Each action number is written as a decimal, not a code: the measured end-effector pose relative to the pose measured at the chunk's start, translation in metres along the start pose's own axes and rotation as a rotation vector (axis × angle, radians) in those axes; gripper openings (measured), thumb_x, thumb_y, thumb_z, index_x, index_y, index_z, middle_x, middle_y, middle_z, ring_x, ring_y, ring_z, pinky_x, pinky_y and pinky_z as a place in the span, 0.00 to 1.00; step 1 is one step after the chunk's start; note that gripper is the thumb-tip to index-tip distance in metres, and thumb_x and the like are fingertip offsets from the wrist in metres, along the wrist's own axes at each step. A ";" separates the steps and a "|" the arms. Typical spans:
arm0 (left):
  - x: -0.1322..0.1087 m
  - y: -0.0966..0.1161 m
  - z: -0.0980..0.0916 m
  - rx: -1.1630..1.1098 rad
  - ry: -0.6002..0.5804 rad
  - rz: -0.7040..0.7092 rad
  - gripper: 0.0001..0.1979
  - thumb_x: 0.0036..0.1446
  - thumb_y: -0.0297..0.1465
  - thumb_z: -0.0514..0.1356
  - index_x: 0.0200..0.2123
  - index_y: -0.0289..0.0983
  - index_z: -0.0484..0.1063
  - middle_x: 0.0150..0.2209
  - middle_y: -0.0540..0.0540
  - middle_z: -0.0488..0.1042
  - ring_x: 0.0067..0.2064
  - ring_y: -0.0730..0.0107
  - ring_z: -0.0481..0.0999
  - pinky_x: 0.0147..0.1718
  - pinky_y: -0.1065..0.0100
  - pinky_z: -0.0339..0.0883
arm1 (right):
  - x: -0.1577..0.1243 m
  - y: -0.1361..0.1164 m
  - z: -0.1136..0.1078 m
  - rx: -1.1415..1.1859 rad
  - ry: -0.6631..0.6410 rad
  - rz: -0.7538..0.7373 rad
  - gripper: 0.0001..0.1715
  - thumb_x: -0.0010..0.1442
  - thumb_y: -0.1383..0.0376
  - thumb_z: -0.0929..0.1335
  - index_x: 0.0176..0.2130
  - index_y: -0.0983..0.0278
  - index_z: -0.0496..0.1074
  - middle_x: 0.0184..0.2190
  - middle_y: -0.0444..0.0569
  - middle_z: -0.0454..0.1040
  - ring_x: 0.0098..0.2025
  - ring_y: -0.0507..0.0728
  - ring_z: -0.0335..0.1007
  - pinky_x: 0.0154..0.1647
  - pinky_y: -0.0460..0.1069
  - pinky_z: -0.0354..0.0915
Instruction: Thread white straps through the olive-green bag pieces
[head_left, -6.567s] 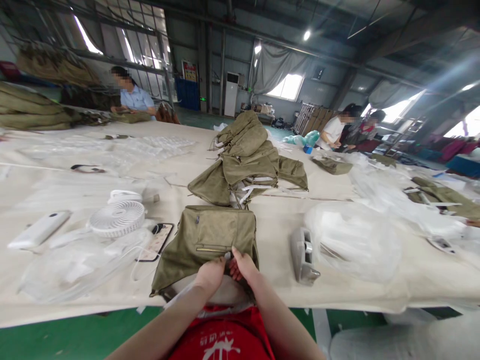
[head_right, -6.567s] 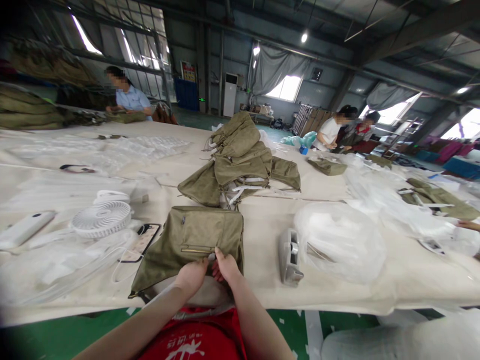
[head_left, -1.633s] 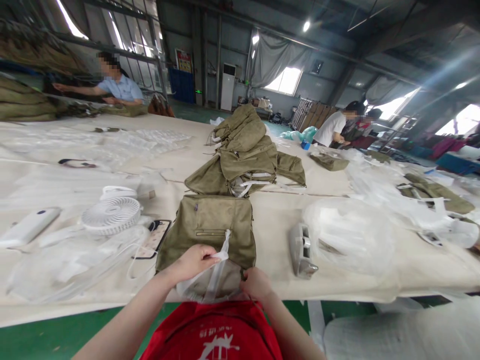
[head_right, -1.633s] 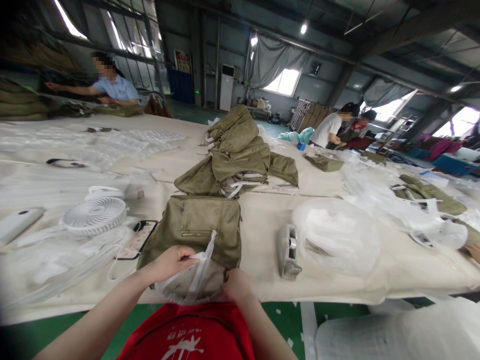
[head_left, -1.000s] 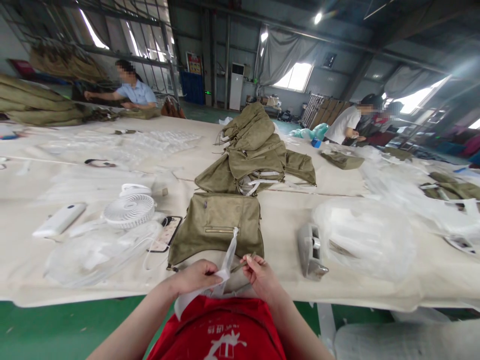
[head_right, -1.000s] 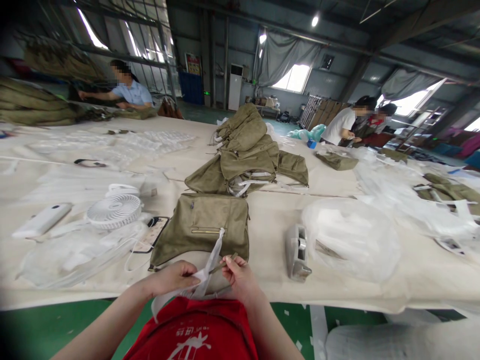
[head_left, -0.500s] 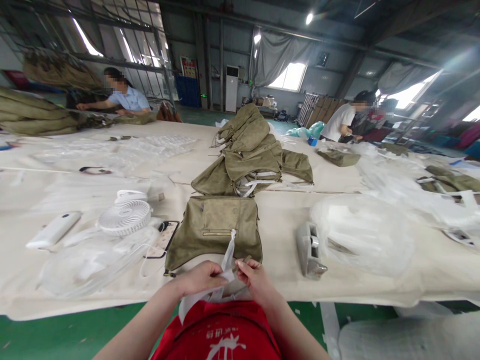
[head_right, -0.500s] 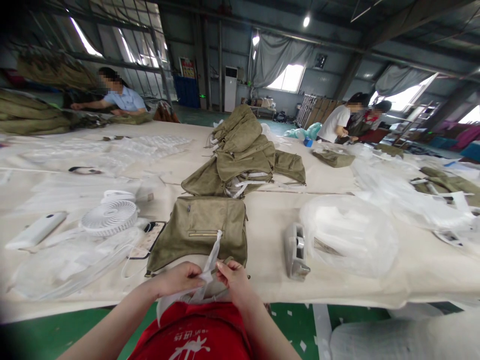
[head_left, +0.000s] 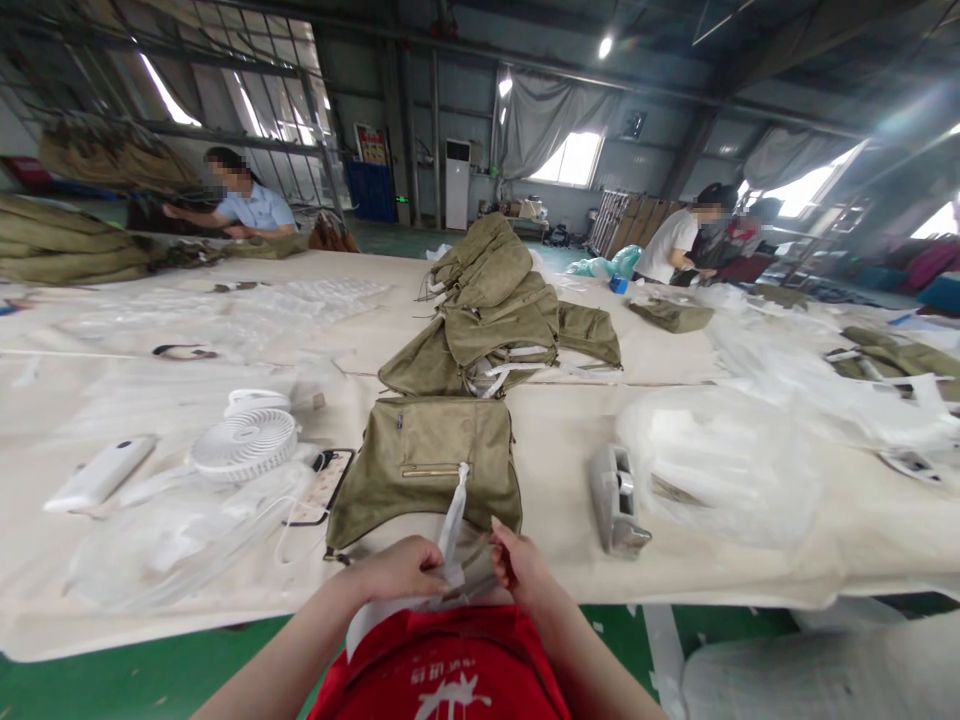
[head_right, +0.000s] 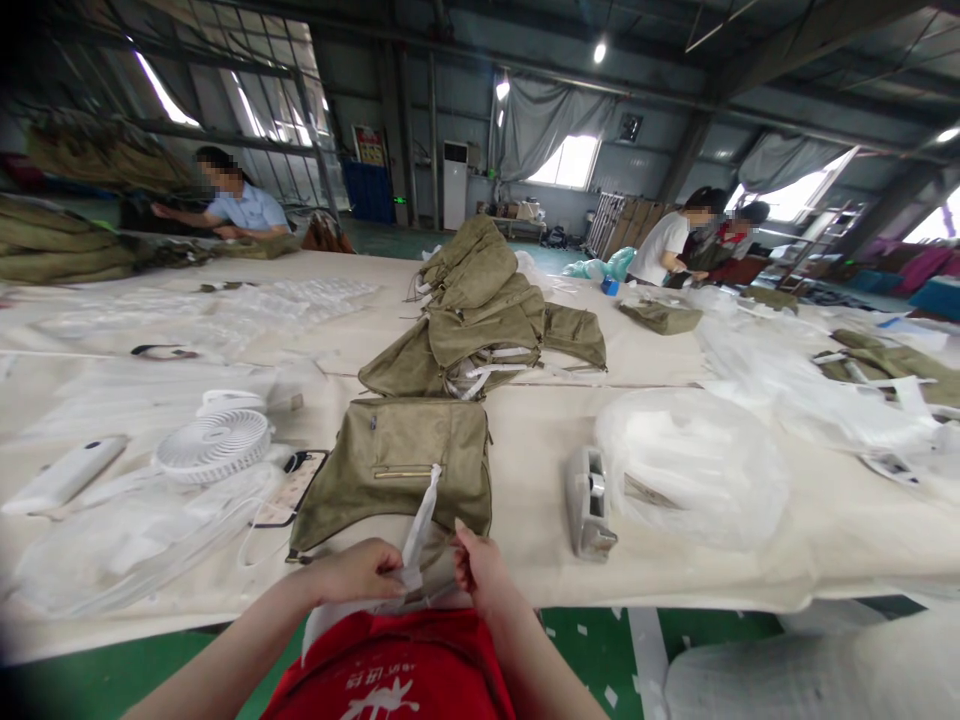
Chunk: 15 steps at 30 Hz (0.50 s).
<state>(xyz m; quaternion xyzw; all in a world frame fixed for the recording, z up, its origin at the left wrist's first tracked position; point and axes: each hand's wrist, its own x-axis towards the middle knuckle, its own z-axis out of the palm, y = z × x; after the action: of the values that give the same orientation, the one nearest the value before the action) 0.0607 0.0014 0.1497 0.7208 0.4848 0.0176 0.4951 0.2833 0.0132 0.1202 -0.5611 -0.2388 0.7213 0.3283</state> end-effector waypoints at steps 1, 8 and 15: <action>-0.003 0.001 -0.001 0.003 -0.034 0.004 0.14 0.47 0.42 0.57 0.23 0.36 0.68 0.21 0.55 0.55 0.25 0.76 0.54 0.22 0.74 0.45 | 0.000 0.001 0.000 -0.039 0.000 -0.011 0.20 0.53 0.50 0.69 0.28 0.65 0.68 0.14 0.38 0.61 0.12 0.46 0.51 0.12 0.44 0.41; -0.024 0.002 -0.006 -0.006 0.007 -0.041 0.19 0.52 0.46 0.52 0.21 0.37 0.63 0.20 0.54 0.53 0.25 0.75 0.53 0.22 0.72 0.44 | 0.002 0.020 0.004 -0.067 -0.094 -0.014 0.15 0.50 0.55 0.71 0.27 0.65 0.68 0.16 0.40 0.65 0.15 0.47 0.56 0.14 0.43 0.45; -0.026 -0.015 0.008 -0.007 0.095 -0.071 0.22 0.56 0.46 0.47 0.19 0.37 0.60 0.20 0.53 0.51 0.24 0.76 0.52 0.23 0.72 0.44 | 0.002 0.037 0.018 -0.070 -0.205 0.003 0.15 0.48 0.57 0.72 0.23 0.65 0.69 0.21 0.44 0.71 0.21 0.50 0.65 0.20 0.44 0.55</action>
<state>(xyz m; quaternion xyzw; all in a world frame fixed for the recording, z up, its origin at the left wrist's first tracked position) 0.0408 -0.0220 0.1466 0.6996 0.5332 0.0360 0.4743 0.2583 -0.0097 0.0966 -0.4958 -0.2953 0.7668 0.2812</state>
